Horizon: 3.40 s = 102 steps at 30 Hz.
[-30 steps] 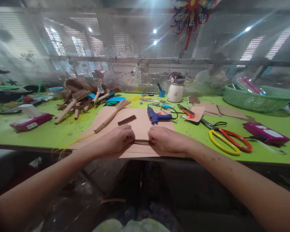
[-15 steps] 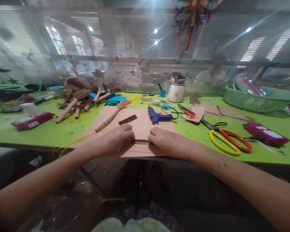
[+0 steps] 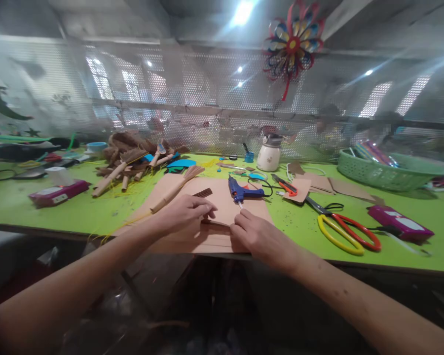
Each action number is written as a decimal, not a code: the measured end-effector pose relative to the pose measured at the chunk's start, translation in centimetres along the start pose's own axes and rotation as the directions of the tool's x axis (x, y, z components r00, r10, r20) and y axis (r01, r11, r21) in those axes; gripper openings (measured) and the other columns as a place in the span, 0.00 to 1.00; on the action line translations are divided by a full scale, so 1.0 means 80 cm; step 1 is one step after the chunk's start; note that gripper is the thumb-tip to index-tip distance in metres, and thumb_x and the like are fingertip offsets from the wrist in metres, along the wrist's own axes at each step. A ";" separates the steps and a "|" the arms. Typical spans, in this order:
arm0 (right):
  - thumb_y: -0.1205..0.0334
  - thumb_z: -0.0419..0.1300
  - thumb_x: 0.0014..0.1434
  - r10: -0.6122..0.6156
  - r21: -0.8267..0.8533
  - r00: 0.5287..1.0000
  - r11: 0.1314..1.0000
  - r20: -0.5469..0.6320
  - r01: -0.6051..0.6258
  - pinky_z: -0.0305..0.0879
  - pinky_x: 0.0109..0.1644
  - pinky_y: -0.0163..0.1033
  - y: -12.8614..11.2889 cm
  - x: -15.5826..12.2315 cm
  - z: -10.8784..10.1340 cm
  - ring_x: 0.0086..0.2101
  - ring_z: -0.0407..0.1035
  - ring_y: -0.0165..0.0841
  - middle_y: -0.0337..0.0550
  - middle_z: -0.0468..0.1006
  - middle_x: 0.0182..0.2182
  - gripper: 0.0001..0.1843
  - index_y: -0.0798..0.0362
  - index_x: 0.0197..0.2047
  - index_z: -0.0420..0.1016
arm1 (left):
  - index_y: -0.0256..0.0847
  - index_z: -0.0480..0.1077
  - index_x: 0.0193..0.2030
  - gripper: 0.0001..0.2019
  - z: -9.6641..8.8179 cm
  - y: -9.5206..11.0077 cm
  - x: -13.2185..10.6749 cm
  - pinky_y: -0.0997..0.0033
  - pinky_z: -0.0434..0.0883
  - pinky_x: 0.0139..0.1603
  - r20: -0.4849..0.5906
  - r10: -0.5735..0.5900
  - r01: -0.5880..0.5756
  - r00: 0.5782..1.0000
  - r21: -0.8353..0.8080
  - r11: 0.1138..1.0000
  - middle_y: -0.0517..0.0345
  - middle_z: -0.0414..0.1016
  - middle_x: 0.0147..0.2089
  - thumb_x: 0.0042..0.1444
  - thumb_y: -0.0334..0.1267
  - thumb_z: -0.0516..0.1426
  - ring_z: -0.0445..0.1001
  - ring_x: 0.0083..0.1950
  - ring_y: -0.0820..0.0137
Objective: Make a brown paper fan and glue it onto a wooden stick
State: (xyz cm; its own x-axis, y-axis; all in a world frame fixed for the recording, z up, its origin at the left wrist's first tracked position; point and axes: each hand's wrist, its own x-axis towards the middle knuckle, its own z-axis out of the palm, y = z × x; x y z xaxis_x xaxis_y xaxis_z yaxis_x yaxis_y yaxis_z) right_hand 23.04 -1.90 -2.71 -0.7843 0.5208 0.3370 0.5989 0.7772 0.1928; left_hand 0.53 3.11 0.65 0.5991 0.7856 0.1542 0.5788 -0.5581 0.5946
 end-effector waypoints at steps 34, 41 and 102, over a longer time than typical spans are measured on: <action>0.64 0.60 0.55 0.339 0.626 0.939 0.746 -0.065 -0.226 0.60 0.34 0.33 -0.022 0.037 -0.054 0.30 0.66 0.29 0.41 0.73 0.27 0.05 0.56 0.33 0.77 | 0.37 0.69 0.38 0.09 0.017 0.019 -0.057 0.73 0.62 0.34 -0.039 0.464 -0.395 0.885 0.462 0.794 0.54 0.72 0.32 0.60 0.29 0.47 0.68 0.34 0.70; 0.69 0.59 0.55 0.272 0.548 0.954 0.820 -0.125 -0.161 0.58 0.34 0.33 -0.021 0.036 -0.050 0.28 0.64 0.28 0.39 0.71 0.25 0.04 0.56 0.30 0.74 | 0.37 0.66 0.37 0.06 0.017 0.028 -0.058 0.71 0.61 0.32 -0.003 0.466 -0.376 0.885 0.585 0.718 0.55 0.70 0.31 0.59 0.28 0.48 0.66 0.33 0.69; 0.58 0.61 0.52 0.284 0.697 0.931 0.619 0.230 -0.361 0.58 0.31 0.33 0.030 0.042 -0.021 0.27 0.63 0.28 0.40 0.73 0.23 0.11 0.59 0.27 0.76 | 0.36 0.71 0.35 0.12 -0.020 -0.004 -0.034 0.76 0.59 0.29 0.204 0.071 -0.090 0.976 0.086 0.992 0.58 0.72 0.30 0.56 0.42 0.51 0.65 0.30 0.73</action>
State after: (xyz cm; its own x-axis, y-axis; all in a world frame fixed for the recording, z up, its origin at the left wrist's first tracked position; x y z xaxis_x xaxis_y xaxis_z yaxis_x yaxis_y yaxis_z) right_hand 22.10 1.12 0.47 -0.5969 0.7869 0.1563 0.5417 0.5390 -0.6450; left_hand -2.16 1.53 1.31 0.7389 0.6730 0.0318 0.5678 -0.6474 0.5084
